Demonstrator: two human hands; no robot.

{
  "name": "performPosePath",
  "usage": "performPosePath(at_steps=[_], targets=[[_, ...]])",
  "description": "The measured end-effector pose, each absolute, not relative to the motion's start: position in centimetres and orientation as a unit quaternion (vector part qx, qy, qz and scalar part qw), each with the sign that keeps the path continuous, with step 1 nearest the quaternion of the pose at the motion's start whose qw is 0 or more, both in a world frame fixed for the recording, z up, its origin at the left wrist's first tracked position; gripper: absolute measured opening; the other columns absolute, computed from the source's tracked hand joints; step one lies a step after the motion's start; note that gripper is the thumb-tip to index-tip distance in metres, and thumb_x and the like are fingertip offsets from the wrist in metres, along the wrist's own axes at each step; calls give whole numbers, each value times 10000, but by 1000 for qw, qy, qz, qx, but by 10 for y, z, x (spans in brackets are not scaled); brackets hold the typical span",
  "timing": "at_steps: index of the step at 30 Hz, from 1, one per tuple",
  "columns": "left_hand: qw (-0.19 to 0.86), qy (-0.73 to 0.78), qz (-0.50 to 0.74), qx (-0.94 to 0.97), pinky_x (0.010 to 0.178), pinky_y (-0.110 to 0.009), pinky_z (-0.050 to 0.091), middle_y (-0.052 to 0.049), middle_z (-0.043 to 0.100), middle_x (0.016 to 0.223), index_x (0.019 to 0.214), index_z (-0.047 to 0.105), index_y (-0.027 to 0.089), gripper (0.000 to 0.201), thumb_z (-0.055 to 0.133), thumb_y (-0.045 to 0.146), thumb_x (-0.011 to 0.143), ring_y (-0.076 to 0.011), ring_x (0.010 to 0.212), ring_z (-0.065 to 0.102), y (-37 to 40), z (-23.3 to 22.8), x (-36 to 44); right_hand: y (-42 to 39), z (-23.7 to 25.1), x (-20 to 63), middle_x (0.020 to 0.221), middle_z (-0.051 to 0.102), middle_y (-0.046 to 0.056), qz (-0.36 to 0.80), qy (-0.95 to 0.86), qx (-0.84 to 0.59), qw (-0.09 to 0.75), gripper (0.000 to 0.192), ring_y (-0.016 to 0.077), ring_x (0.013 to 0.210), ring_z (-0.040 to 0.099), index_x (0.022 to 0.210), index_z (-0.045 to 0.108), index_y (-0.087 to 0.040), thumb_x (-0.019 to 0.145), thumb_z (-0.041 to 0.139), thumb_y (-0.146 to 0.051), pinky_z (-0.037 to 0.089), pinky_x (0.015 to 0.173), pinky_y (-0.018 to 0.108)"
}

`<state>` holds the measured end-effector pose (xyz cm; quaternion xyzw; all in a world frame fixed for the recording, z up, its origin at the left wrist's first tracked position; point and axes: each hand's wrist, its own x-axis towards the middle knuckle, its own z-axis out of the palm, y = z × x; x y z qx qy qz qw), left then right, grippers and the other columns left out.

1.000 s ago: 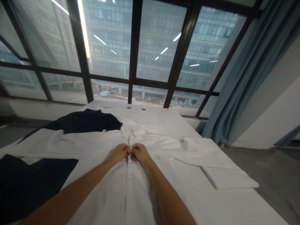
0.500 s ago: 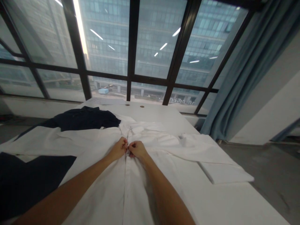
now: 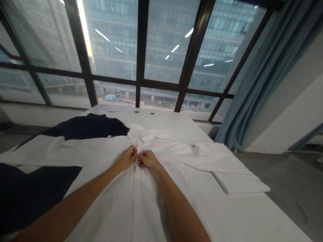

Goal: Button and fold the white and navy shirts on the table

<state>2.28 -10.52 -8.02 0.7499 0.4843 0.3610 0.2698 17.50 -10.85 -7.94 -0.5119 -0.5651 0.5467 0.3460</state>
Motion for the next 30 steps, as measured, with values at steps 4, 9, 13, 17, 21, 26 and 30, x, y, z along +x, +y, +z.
performPosePath(at_steps=[4, 9, 13, 17, 21, 26, 30], targets=[[248, 467, 361, 768, 583, -207, 360, 51, 530, 619, 822, 464, 212, 75, 461, 138, 835, -121, 606, 538, -108, -78, 22, -110, -78, 174, 466, 535, -55, 558, -553, -512, 346, 148, 74, 356, 516, 642, 520, -161, 779, 521, -217, 358, 364, 161], [253, 471, 335, 776, 588, -204, 362, 53, 537, 617, 828, 499, 208, 91, 491, 120, 807, -121, 616, 539, -110, -74, 21, -112, -82, 172, 410, 500, -54, 482, -601, -524, 363, 215, 90, 354, 500, 626, 507, -178, 822, 458, -249, 322, 361, 169], [238, 489, 338, 769, 614, -213, 385, 40, 591, 629, 864, 514, 206, 94, 495, 122, 828, -127, 634, 578, -113, -69, 23, -114, -85, 170, 410, 512, -55, 401, -649, -535, 363, 154, 106, 372, 513, 682, 530, -186, 812, 467, -237, 351, 402, 184], [244, 545, 366, 714, 638, -223, 424, 26, 626, 634, 840, 504, 205, 98, 558, 131, 804, -138, 657, 621, -113, -67, 26, -118, -85, 168, 536, 604, -11, 250, -693, -561, 378, 133, 111, 484, 550, 713, 563, -184, 811, 507, -253, 375, 495, 196], [396, 574, 359, 620, 484, -199, 407, 52, 607, 571, 844, 484, 197, 77, 555, 177, 823, -104, 461, 571, -107, -71, 27, -125, -80, 164, 658, 644, 33, 154, -720, -568, 367, 119, 126, 576, 544, 751, 587, -173, 821, 527, -249, 351, 544, 217], [455, 551, 387, 583, 456, -180, 403, 62, 583, 542, 804, 472, 192, 116, 580, 152, 790, -92, 448, 569, -100, -81, 26, -129, -73, 160, 677, 636, 46, 112, -736, -585, 322, 89, 134, 583, 513, 748, 590, -169, 810, 552, -220, 316, 559, 235], [404, 555, 403, 605, 473, -182, 378, 72, 536, 508, 758, 502, 189, 108, 594, 139, 733, -85, 453, 522, -99, -86, 25, -131, -70, 160, 679, 642, 50, 115, -743, -581, 312, 71, 135, 579, 520, 767, 607, -165, 793, 544, -183, 321, 562, 233]])
